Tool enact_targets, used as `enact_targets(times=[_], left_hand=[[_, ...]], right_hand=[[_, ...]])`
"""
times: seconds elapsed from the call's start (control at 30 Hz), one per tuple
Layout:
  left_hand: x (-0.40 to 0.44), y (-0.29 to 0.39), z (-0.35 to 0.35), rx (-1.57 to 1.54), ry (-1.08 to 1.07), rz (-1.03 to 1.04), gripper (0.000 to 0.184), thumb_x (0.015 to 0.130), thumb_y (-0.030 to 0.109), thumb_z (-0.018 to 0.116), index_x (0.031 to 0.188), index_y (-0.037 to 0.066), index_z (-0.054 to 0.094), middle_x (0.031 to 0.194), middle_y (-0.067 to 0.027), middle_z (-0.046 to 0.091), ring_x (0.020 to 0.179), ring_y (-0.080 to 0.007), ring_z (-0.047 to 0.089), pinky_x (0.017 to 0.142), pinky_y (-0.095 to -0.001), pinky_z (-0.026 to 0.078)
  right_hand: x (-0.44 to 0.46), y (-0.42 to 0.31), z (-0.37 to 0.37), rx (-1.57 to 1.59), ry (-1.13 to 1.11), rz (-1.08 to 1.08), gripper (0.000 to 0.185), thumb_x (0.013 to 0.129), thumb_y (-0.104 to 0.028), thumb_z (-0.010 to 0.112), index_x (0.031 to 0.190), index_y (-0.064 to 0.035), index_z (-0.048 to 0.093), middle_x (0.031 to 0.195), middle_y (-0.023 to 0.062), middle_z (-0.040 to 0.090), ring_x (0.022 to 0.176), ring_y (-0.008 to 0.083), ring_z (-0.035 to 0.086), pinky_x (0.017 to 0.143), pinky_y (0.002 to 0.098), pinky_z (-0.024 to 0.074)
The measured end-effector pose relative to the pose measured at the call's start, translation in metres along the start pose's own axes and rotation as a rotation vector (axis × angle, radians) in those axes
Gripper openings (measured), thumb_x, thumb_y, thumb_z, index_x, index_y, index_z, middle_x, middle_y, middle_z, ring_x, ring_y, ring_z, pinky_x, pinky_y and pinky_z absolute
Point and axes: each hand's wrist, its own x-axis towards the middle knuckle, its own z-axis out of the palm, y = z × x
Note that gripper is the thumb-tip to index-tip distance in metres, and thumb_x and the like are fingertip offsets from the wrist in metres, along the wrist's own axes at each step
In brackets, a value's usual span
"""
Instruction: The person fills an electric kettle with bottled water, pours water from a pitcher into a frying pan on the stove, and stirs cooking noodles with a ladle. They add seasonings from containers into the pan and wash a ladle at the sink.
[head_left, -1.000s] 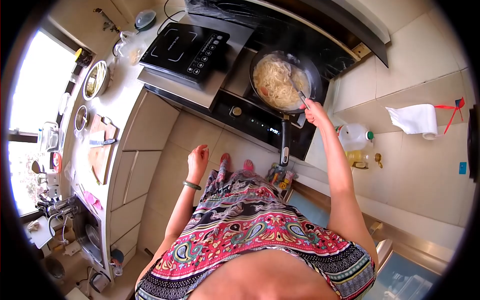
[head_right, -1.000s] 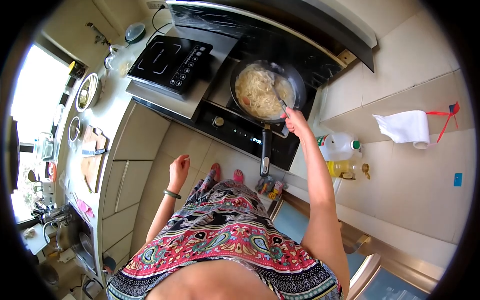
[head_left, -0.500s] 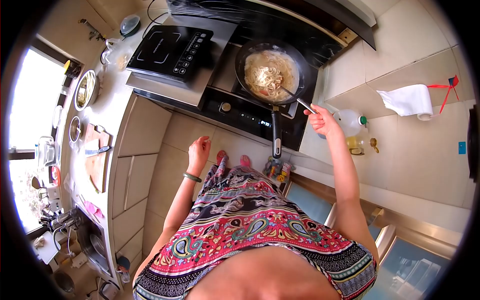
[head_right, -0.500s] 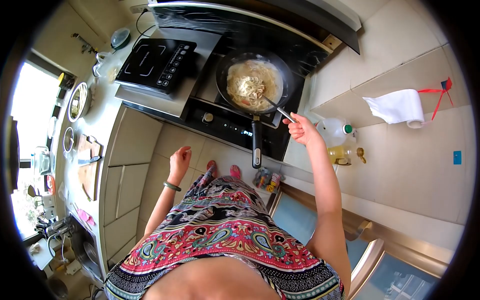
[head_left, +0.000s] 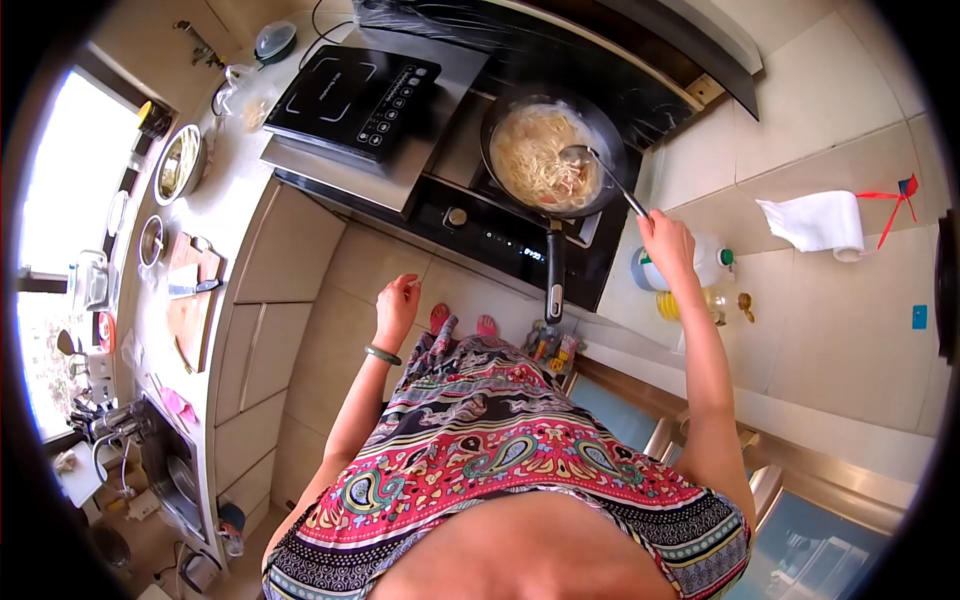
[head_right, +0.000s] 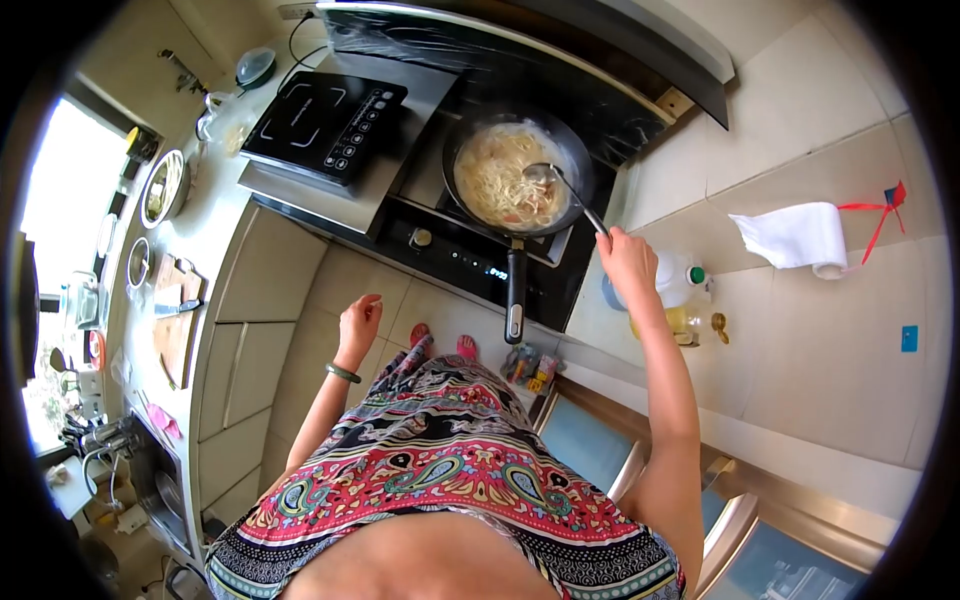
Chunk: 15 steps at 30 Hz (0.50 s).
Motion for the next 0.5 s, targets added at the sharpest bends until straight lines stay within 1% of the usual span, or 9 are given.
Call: enact_targets(times=[0.03,0.07,0.17,0.27,0.33,0.43,0.47,0.5], left_hand=[[-0.002,-0.001,-0.001,0.004,0.008,-0.006,0.019,0.086,0.016,0.063,0.1,0.005,0.068,0.074,-0.0152,0.065,0.07,-0.0318,0.064,0.067,-0.0407,0.051],[-0.004,-0.003,-0.001,0.002,0.012,-0.012,0.019,0.086,0.016,0.063,0.1,0.005,0.068,0.074,-0.0152,0.065,0.07,-0.0318,0.064,0.067,-0.0407,0.051],[-0.009,-0.009,0.0,0.0,0.034,-0.023,0.018,0.085,0.016,0.063,0.1,0.006,0.068,0.074,-0.0149,0.065,0.07,-0.0317,0.064,0.067,-0.0407,0.051],[-0.011,-0.013,0.004,0.004,0.024,-0.039,0.019,0.085,0.016,0.063,0.1,0.006,0.068,0.074,-0.0148,0.065,0.071,-0.0315,0.064,0.067,-0.0405,0.051],[-0.012,-0.01,0.002,0.028,0.013,-0.048,0.021,0.087,0.019,0.061,0.102,0.006,0.069,0.077,-0.0167,0.067,0.07,-0.0295,0.067,0.066,-0.0363,0.052],[-0.011,-0.007,0.0,0.019,0.035,-0.042,0.022,0.087,0.019,0.061,0.103,0.006,0.069,0.077,-0.0165,0.067,0.07,-0.0295,0.067,0.066,-0.0364,0.053],[-0.01,-0.004,-0.002,0.021,0.039,-0.042,0.022,0.087,0.019,0.061,0.103,0.006,0.069,0.077,-0.0165,0.067,0.07,-0.0295,0.067,0.066,-0.0364,0.053],[-0.01,-0.002,-0.003,0.01,0.045,-0.047,0.021,0.086,0.018,0.062,0.102,0.006,0.068,0.076,-0.016,0.066,0.071,-0.0308,0.066,0.067,-0.0387,0.052]], right_hand=[[-0.009,-0.006,-0.005,-0.047,0.012,-0.032,0.031,0.09,-0.037,0.057,0.082,-0.0071,0.06,0.066,0.0189,0.063,0.065,0.0412,0.063,0.06,0.0517,0.0497],[-0.016,-0.009,-0.004,-0.049,0.01,-0.039,0.031,0.09,-0.037,0.057,0.082,-0.0071,0.06,0.066,0.0189,0.063,0.065,0.0412,0.063,0.06,0.0517,0.0497],[-0.029,-0.018,0.007,-0.141,0.032,-0.16,0.029,0.09,-0.036,0.057,0.082,-0.0083,0.059,0.061,0.0187,0.063,0.058,0.0394,0.064,0.053,0.0519,0.0501],[-0.021,-0.034,0.025,-0.154,-0.006,-0.17,0.029,0.09,-0.036,0.058,0.082,-0.0076,0.059,0.061,0.0182,0.063,0.059,0.0393,0.065,0.053,0.0513,0.0505],[-0.011,-0.043,0.035,-0.131,0.026,-0.197,0.029,0.089,-0.035,0.059,0.082,-0.0064,0.059,0.061,0.0177,0.063,0.059,0.0391,0.065,0.054,0.0507,0.0507],[0.01,-0.051,0.053,-0.079,0.13,-0.224,0.028,0.089,-0.032,0.06,0.08,-0.0059,0.06,0.061,0.0184,0.063,0.058,0.0379,0.065,0.055,0.0492,0.0515],[0.017,-0.055,0.056,-0.077,0.133,-0.227,0.028,0.089,-0.032,0.06,0.08,-0.0059,0.06,0.061,0.0184,0.063,0.058,0.0379,0.065,0.055,0.0492,0.0515],[0.025,-0.057,0.059,-0.075,0.155,-0.221,0.028,0.089,-0.032,0.06,0.079,-0.0058,0.06,0.061,0.0183,0.063,0.058,0.0377,0.065,0.055,0.0489,0.0516]])
